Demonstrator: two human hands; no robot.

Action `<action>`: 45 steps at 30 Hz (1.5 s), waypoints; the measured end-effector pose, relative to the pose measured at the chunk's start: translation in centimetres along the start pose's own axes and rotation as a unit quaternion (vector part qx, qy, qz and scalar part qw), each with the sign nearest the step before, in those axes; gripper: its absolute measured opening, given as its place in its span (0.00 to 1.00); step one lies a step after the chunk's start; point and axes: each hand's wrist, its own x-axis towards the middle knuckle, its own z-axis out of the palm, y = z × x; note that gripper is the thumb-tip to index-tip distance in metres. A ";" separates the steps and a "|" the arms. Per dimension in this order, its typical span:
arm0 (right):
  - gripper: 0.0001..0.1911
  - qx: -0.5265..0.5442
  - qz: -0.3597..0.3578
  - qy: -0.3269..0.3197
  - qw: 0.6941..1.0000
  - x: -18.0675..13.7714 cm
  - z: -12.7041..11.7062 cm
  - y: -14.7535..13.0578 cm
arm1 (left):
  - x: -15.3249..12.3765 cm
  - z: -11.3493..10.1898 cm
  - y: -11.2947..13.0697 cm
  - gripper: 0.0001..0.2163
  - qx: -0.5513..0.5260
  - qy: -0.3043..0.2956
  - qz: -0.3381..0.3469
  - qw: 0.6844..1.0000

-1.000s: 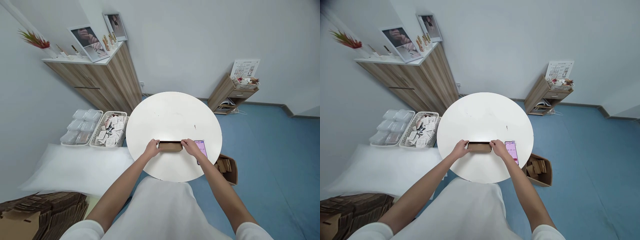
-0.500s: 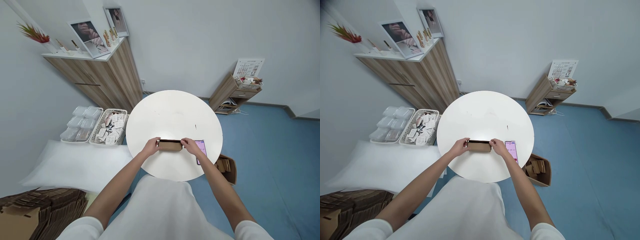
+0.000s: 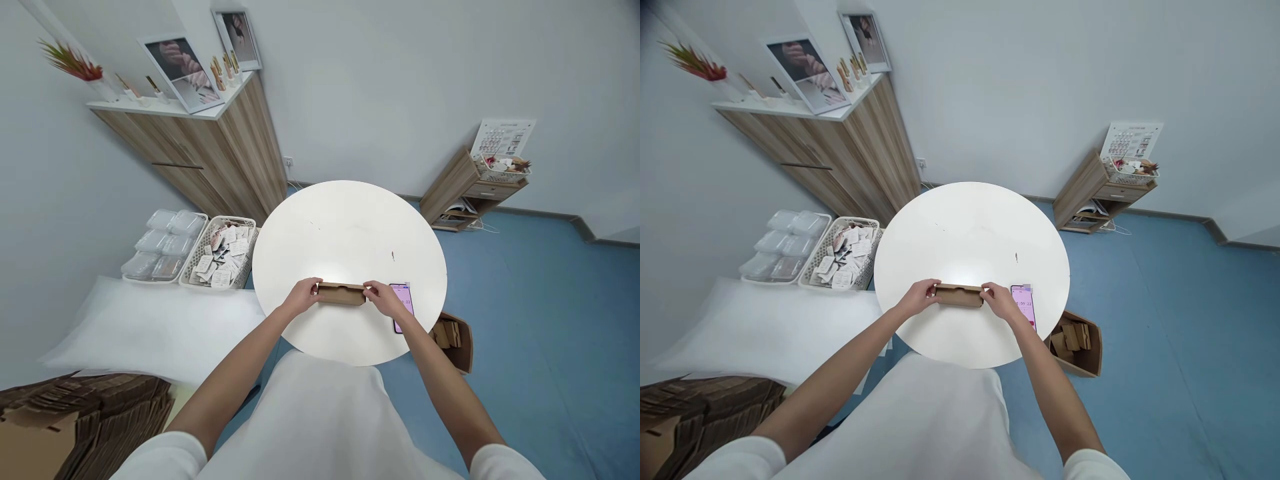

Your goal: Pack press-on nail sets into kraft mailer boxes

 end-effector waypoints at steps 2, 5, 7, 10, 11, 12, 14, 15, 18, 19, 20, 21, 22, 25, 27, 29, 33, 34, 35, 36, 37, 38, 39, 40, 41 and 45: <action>0.16 -0.001 -0.032 0.017 0.999 -0.7 0.4 0.2 | -0.4 -0.1 0.0 0.18 0.009 0.004 0.028 1.000; 0.16 0.025 -0.062 0.043 0.997 -1.6 1.4 0.7 | -1.1 0.0 0.2 0.21 -0.006 0.007 0.036 0.999; 0.16 0.065 -0.050 0.055 0.995 -1.9 2.0 1.0 | -1.4 0.1 0.3 0.21 -0.037 0.012 0.008 0.999; 0.16 0.128 0.010 0.060 0.990 -1.7 2.5 1.3 | -1.2 0.1 0.3 0.21 -0.082 0.015 -0.069 0.994; 0.16 0.144 0.034 0.057 0.987 -1.6 2.5 1.3 | -1.0 0.1 0.2 0.22 -0.098 0.009 -0.097 0.990; 0.17 0.161 0.057 0.049 0.984 -1.4 2.4 1.4 | -0.8 0.0 0.2 0.23 -0.116 -0.003 -0.124 0.985; 0.20 0.202 0.093 0.021 0.975 -1.1 2.2 1.5 | -0.4 -0.2 0.0 0.25 -0.157 -0.036 -0.171 0.972; 0.21 0.223 0.104 0.006 0.969 -1.0 2.2 1.5 | -0.2 -0.3 -0.2 0.26 -0.176 -0.054 -0.188 0.965; 0.21 0.251 0.116 -0.029 0.961 -1.1 2.4 1.8 | -0.2 -0.3 -0.5 0.26 -0.209 -0.090 -0.211 0.951; 0.21 0.246 0.114 -0.029 0.962 -1.2 2.7 1.9 | -0.3 -0.2 -0.6 0.26 -0.214 -0.094 -0.209 0.949; 0.20 0.235 0.109 -0.024 0.966 -1.4 3.0 2.0 | -0.5 0.0 -0.6 0.25 -0.218 -0.093 -0.206 0.949; 0.20 0.220 0.102 -0.013 0.970 -1.5 3.4 2.1 | -0.7 0.2 -0.7 0.25 -0.220 -0.089 -0.201 0.951; 0.20 0.204 0.093 0.002 0.974 -1.5 3.8 2.2 | -0.8 0.4 -0.8 0.25 -0.221 -0.084 -0.194 0.952; 0.20 0.159 0.078 0.046 0.983 -1.6 4.8 2.3 | -1.1 1.0 -0.9 0.24 -0.208 -0.070 -0.177 0.959; 0.21 0.143 0.080 0.058 0.985 -1.6 5.1 2.2 | -1.2 1.3 -0.9 0.24 -0.194 -0.064 -0.170 0.964; 0.21 0.138 0.084 0.062 0.985 -1.6 5.2 2.2 | -1.2 1.5 -0.9 0.23 -0.180 -0.052 -0.165 0.968; 0.20 0.165 0.070 0.075 0.981 -1.8 5.3 2.5 | -1.6 2.2 -0.5 0.21 -0.157 0.006 -0.162 0.974; 0.20 0.181 0.063 0.078 0.978 -1.9 5.4 2.8 | -1.8 2.6 -0.4 0.21 -0.163 0.024 -0.158 0.974; 0.20 0.198 0.056 0.081 0.975 -2.0 5.6 3.1 | -2.0 3.1 -0.2 0.21 -0.174 0.041 -0.152 0.972; 0.20 0.216 0.051 0.084 0.972 -2.2 5.9 3.4 | -2.2 3.6 -0.1 0.21 -0.188 0.056 -0.146 0.970; 0.20 0.231 0.049 0.088 0.968 -2.3 6.2 3.8 | -2.5 4.2 0.0 0.20 -0.203 0.069 -0.140 0.967; 0.20 0.244 0.050 0.092 0.964 -2.5 6.5 4.2 | -2.7 4.8 0.1 0.20 -0.214 0.081 -0.137 0.964; 0.21 0.253 0.050 0.094 0.961 -2.7 6.8 4.6 | -2.9 5.4 0.1 0.19 -0.220 0.093 -0.138 0.961; 0.21 0.260 0.050 0.095 0.960 -2.9 7.1 4.9 | -3.2 6.0 0.1 0.19 -0.221 0.106 -0.141 0.959; 0.21 0.264 0.048 0.094 0.959 -3.0 7.4 5.3 | -3.4 6.5 0.1 0.18 -0.219 0.116 -0.147 0.958; 0.19 0.277 0.038 0.097 0.955 -3.5 7.9 6.0 | -4.2 8.0 -0.3 0.17 -0.211 0.124 -0.180 0.953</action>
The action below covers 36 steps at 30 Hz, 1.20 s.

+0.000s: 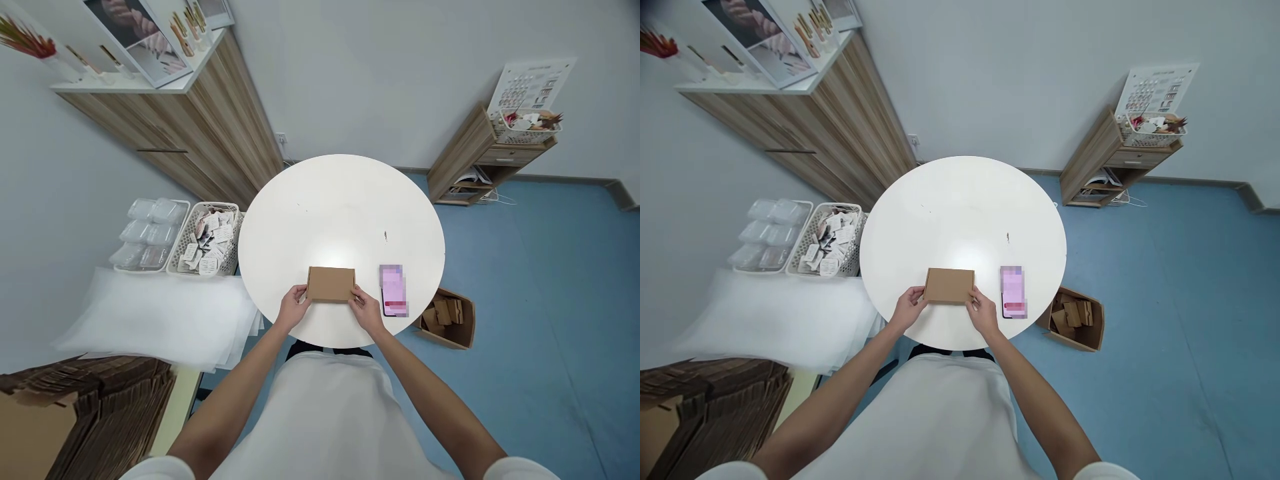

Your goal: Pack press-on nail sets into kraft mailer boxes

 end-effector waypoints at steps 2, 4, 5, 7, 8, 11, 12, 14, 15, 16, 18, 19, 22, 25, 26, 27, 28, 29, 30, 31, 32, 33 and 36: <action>0.16 0.008 -0.003 0.005 1.000 -0.1 0.1 0.2 | -0.1 0.2 -0.6 0.17 -0.008 -0.002 -0.011 1.000; 0.15 0.011 -0.006 0.016 1.000 0.0 0.4 0.3 | 0.1 0.4 -1.1 0.18 -0.015 0.002 -0.017 1.000; 0.15 0.008 -0.006 0.025 1.000 0.0 0.6 0.3 | 0.3 0.5 -1.3 0.18 -0.016 0.005 -0.019 1.000; 0.18 -0.004 -0.003 0.047 0.999 0.1 1.0 0.4 | 0.7 0.6 -1.5 0.19 -0.007 0.009 -0.022 1.000; 0.19 -0.015 0.002 0.058 0.998 0.2 1.2 0.4 | 0.9 0.6 -1.5 0.20 0.001 0.010 -0.023 1.000; 0.20 -0.062 0.024 0.093 0.993 0.3 1.7 0.5 | 1.4 0.5 -1.3 0.23 0.025 0.013 -0.024 0.999; 0.19 -0.076 0.028 0.104 0.991 0.2 1.9 0.5 | 1.6 0.5 -1.2 0.23 0.031 0.010 -0.022 0.999; 0.19 -0.092 0.029 0.126 0.987 0.1 2.2 0.5 | 1.8 0.3 -1.1 0.22 0.038 -0.003 -0.013 0.999; 0.19 -0.095 0.026 0.135 0.986 0.1 2.4 0.6 | 2.0 0.2 -1.2 0.22 0.038 -0.011 -0.008 0.999; 0.19 -0.096 0.024 0.145 0.985 0.0 2.6 0.6 | 2.1 0.2 -1.2 0.21 0.034 -0.017 -0.003 0.999; 0.19 -0.094 0.022 0.163 0.982 -0.1 2.9 0.7 | 2.4 0.0 -1.5 0.21 0.023 -0.025 0.006 0.999; 0.19 -0.092 0.022 0.171 0.981 -0.2 3.1 0.8 | 2.5 0.0 -1.7 0.21 0.017 -0.029 0.011 0.999; 0.19 -0.088 0.024 0.186 0.978 -0.3 3.3 0.8 | 2.9 -0.1 -2.1 0.22 0.007 -0.038 0.021 0.999; 0.18 -0.086 0.032 0.184 0.979 -0.4 3.3 0.7 | 3.1 -0.1 -2.3 0.22 -0.002 -0.045 0.018 0.999; 0.18 -0.086 0.034 0.181 0.979 -0.5 3.3 0.6 | 3.2 -0.1 -2.4 0.22 -0.006 -0.048 0.018 0.999; 0.18 -0.087 0.036 0.178 0.980 -0.5 3.2 0.6 | 3.3 0.0 -2.5 0.23 -0.011 -0.050 0.020 0.999; 0.18 -0.088 0.037 0.175 0.980 -0.5 3.2 0.6 | 3.3 0.0 -2.6 0.23 -0.017 -0.051 0.023 0.998; 0.18 -0.088 0.039 0.173 0.980 -0.5 3.1 0.6 | 3.4 0.1 -2.7 0.23 -0.023 -0.051 0.026 0.998; 0.18 -0.088 0.040 0.171 0.981 -0.5 3.1 0.6 | 3.4 0.1 -2.8 0.23 -0.029 -0.051 0.030 0.998; 0.18 -0.086 0.042 0.169 0.981 -0.5 3.1 0.6 | 3.5 0.2 -3.0 0.23 -0.034 -0.051 0.034 0.998; 0.18 -0.083 0.043 0.168 0.981 -0.6 3.1 0.6 | 3.5 0.2 -3.1 0.23 -0.037 -0.051 0.037 0.997; 0.18 -0.081 0.045 0.168 0.981 -0.6 3.1 0.6 | 3.5 0.2 -3.2 0.23 -0.037 -0.051 0.039 0.997; 0.18 -0.078 0.051 0.169 0.981 -0.6 3.1 0.5 | 3.6 0.3 -3.4 0.23 -0.027 -0.052 0.039 0.998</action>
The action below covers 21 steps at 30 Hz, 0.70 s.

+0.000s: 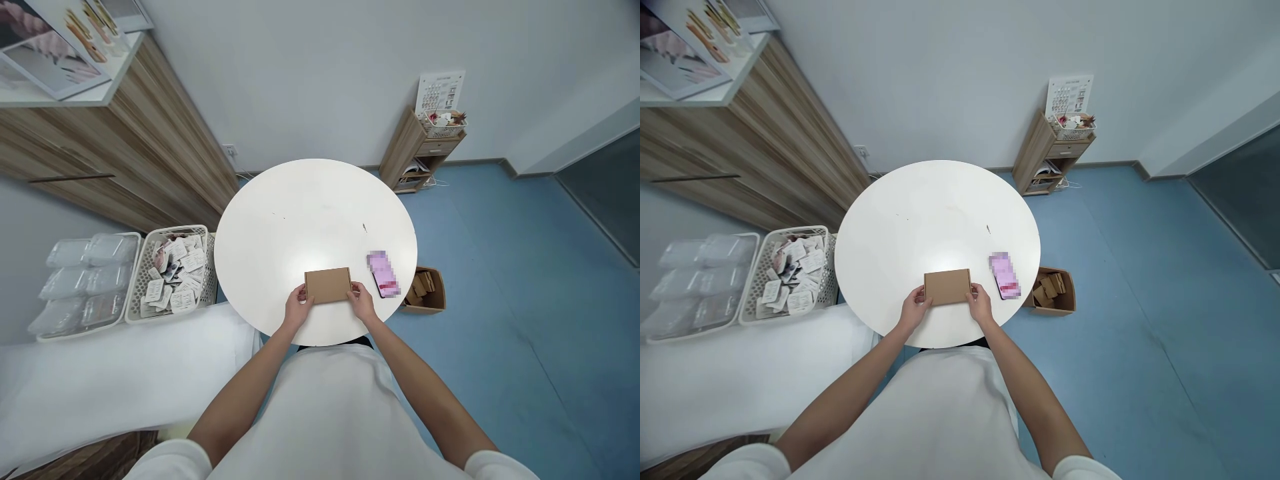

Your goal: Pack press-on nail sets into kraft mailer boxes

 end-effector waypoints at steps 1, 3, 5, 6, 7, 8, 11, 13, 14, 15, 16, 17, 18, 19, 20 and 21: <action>0.18 -0.001 0.002 0.000 1.000 0.0 0.0 0.0 | 0.0 0.0 0.0 0.24 0.003 0.000 -0.001 1.000; 0.18 -0.004 0.004 0.001 1.000 -0.1 -0.1 -0.1 | -0.1 0.1 0.2 0.23 0.011 0.001 -0.002 1.000; 0.16 -0.010 0.005 0.000 1.000 -0.2 -0.3 -0.3 | -0.2 0.1 0.6 0.23 0.021 0.002 -0.002 1.000; 0.16 -0.012 0.006 -0.001 1.000 -0.2 -0.3 -0.3 | -0.3 0.1 0.9 0.23 0.027 0.001 -0.003 1.000; 0.15 -0.011 0.007 -0.003 1.000 -0.3 -0.4 -0.4 | -0.4 0.1 1.3 0.22 0.033 -0.001 -0.003 0.999; 0.14 -0.007 0.008 -0.004 1.000 -0.3 -0.6 -0.5 | -0.5 0.1 1.7 0.22 0.039 -0.002 -0.002 0.999; 0.12 0.017 0.008 0.001 1.000 -0.6 -1.2 -1.0 | -1.0 0.5 3.3 0.21 0.063 0.016 0.011 0.998; 0.12 0.040 0.006 0.009 0.999 -0.8 -2.1 -1.3 | -1.4 1.2 4.8 0.21 0.083 0.052 0.029 0.995; 0.12 0.052 0.004 0.016 0.999 -0.9 -2.8 -1.5 | -1.5 1.8 5.7 0.21 0.092 0.070 0.041 0.992; 0.13 0.062 0.002 0.027 0.998 -1.1 -3.7 -1.6 | -1.7 2.6 6.7 0.20 0.100 0.078 0.056 0.990; 0.14 0.071 0.000 0.042 0.997 -1.2 -4.8 -1.6 | -1.9 3.5 7.9 0.20 0.108 0.077 0.073 0.988; 0.15 0.079 -0.004 0.060 0.995 -1.4 -6.1 -1.5 | -2.0 4.6 9.0 0.20 0.116 0.069 0.090 0.987; 0.15 0.085 -0.009 0.078 0.993 -1.6 -7.6 -1.3 | -2.2 5.9 10.2 0.20 0.123 0.052 0.107 0.985; 0.16 0.090 -0.014 0.097 0.991 -1.7 -9.4 -0.9 | -2.4 7.3 11.5 0.20 0.130 0.030 0.122 0.983; 0.16 0.094 -0.017 0.116 0.989 -1.8 -11.3 -0.4 | -2.5 9.0 12.7 0.20 0.138 0.004 0.138 0.981; 0.16 0.096 -0.018 0.138 0.986 -1.9 -13.3 0.3 | -2.7 10.9 13.9 0.21 0.146 -0.026 0.154 0.977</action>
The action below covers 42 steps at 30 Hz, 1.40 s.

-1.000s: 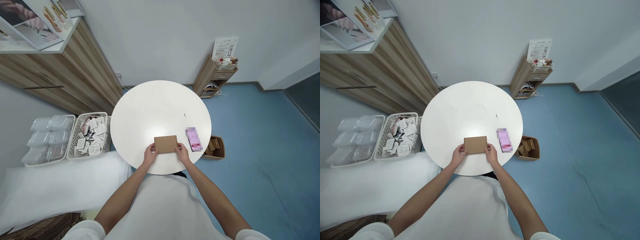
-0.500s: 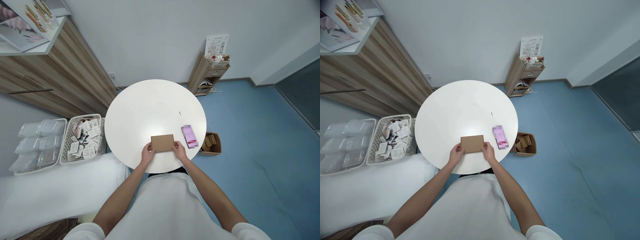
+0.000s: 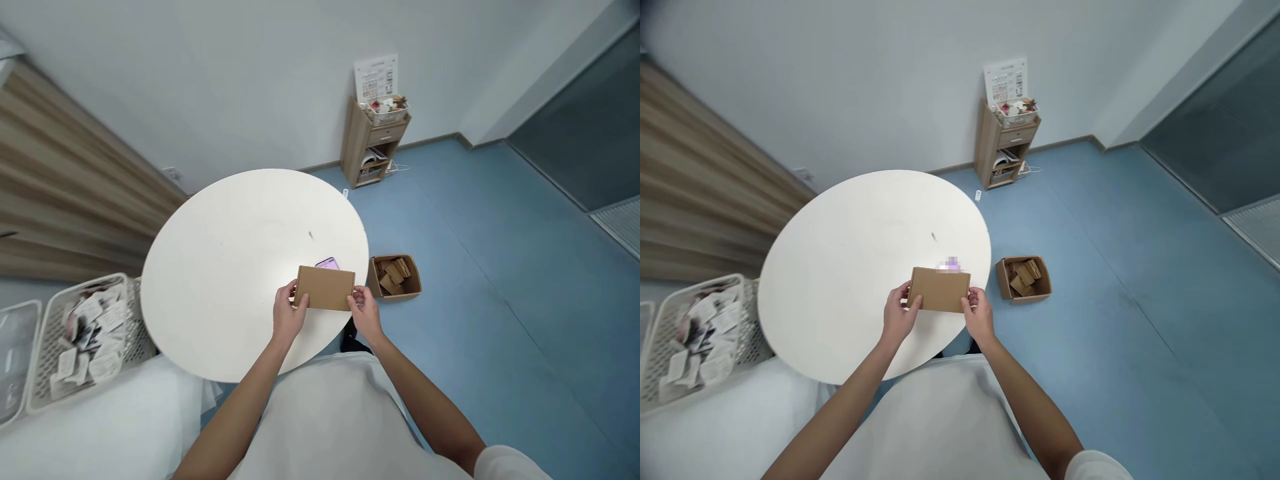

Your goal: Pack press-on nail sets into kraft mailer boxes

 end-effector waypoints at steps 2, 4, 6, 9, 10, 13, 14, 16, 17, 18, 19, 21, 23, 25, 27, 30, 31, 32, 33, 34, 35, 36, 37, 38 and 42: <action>0.17 -0.005 0.002 0.051 0.999 1.1 -4.4 1.1 | 0.8 3.6 3.1 0.21 0.006 -0.061 0.034 0.998; 0.18 -0.019 0.013 0.106 0.994 2.4 -8.8 2.7 | 1.8 8.1 5.8 0.22 0.002 -0.122 0.049 0.991; 0.19 -0.039 0.028 0.154 0.987 3.6 -12.8 4.6 | 2.7 13.2 7.9 0.23 -0.012 -0.176 0.041 0.983; 0.22 -0.068 0.056 0.206 0.975 5.3 -17.9 7.3 | 3.8 20.6 10.1 0.26 -0.033 -0.246 0.009 0.969; 0.24 -0.074 0.064 0.217 0.971 5.7 -19.2 8.1 | 4.0 22.8 10.6 0.27 -0.037 -0.256 0.010 0.966; 0.29 -0.093 0.080 0.234 0.965 6.9 -22.5 10.0 | 4.6 27.7 12.0 0.29 -0.035 -0.302 0.036 0.952; 0.30 -0.099 0.082 0.233 0.964 7.2 -23.3 10.5 | 4.8 28.7 12.4 0.29 -0.032 -0.317 0.049 0.947; 0.33 -0.107 0.086 0.227 0.964 7.5 -24.6 11.1 | 5.2 30.1 13.0 0.30 -0.026 -0.341 0.078 0.936; 0.35 -0.111 0.086 0.224 0.964 7.6 -25.0 11.3 | 5.3 30.5 13.2 0.30 -0.025 -0.351 0.092 0.932; 0.35 -0.114 0.085 0.223 0.964 7.5 -25.3 11.4 | 5.4 30.6 13.4 0.31 -0.026 -0.357 0.105 0.928; 0.36 -0.117 0.084 0.225 0.964 7.3 -25.5 11.5 | 5.4 30.5 13.4 0.31 -0.026 -0.360 0.112 0.926; 0.35 -0.116 0.082 0.232 0.962 6.7 -25.5 11.5 | 5.3 29.7 13.1 0.31 -0.024 -0.360 0.118 0.925; 0.33 -0.104 0.079 0.233 0.964 5.8 -24.8 11.3 | 5.0 28.2 12.4 0.28 -0.015 -0.353 0.114 0.928; 0.30 -0.084 0.070 0.220 0.969 4.9 -23.5 10.7 | 4.3 25.9 11.4 0.25 -0.014 -0.343 0.099 0.934; 0.27 -0.064 0.054 0.191 0.978 4.2 -21.7 9.8 | 3.5 23.1 10.3 0.24 -0.033 -0.343 0.059 0.937; 0.24 -0.035 0.022 0.115 0.992 3.7 -18.1 7.8 | 1.8 17.8 8.3 0.23 -0.043 -0.321 -0.001 0.946; 0.23 -0.027 0.006 0.087 0.996 3.7 -16.7 7.0 | 1.2 15.9 7.6 0.22 -0.042 -0.305 -0.009 0.951; 0.23 -0.021 -0.013 0.060 0.998 3.6 -15.2 6.1 | 0.6 13.9 6.8 0.21 -0.041 -0.283 -0.015 0.958; 0.22 -0.018 -0.033 0.033 0.999 3.6 -13.6 5.2 | 0.0 11.8 5.9 0.20 -0.042 -0.258 -0.019 0.965; 0.22 -0.018 -0.053 0.007 0.998 3.6 -11.9 4.2 | -0.7 9.8 5.0 0.20 -0.045 -0.230 -0.025 0.972; 0.21 -0.023 -0.072 -0.024 0.997 3.6 -10.1 3.2 | -1.4 7.8 3.9 0.19 -0.048 -0.197 -0.034 0.979; 0.21 -0.031 -0.091 -0.058 0.994 3.5 -8.3 2.2 | -2.0 5.8 2.9 0.19 -0.053 -0.161 -0.045 0.984; 0.20 -0.042 -0.109 -0.095 0.989 3.3 -6.5 1.1 | -2.7 3.8 1.7 0.19 -0.058 -0.124 -0.057 0.989; 0.19 -0.053 -0.125 -0.134 0.982 3.0 -4.5 0.0 | -3.5 1.9 0.5 0.19 -0.063 -0.088 -0.069 0.992; 0.16 -0.102 -0.182 -0.274 0.939 0.5 3.4 -3.9 | -6.9 -5.2 -4.5 0.18 -0.082 0.020 -0.111 0.990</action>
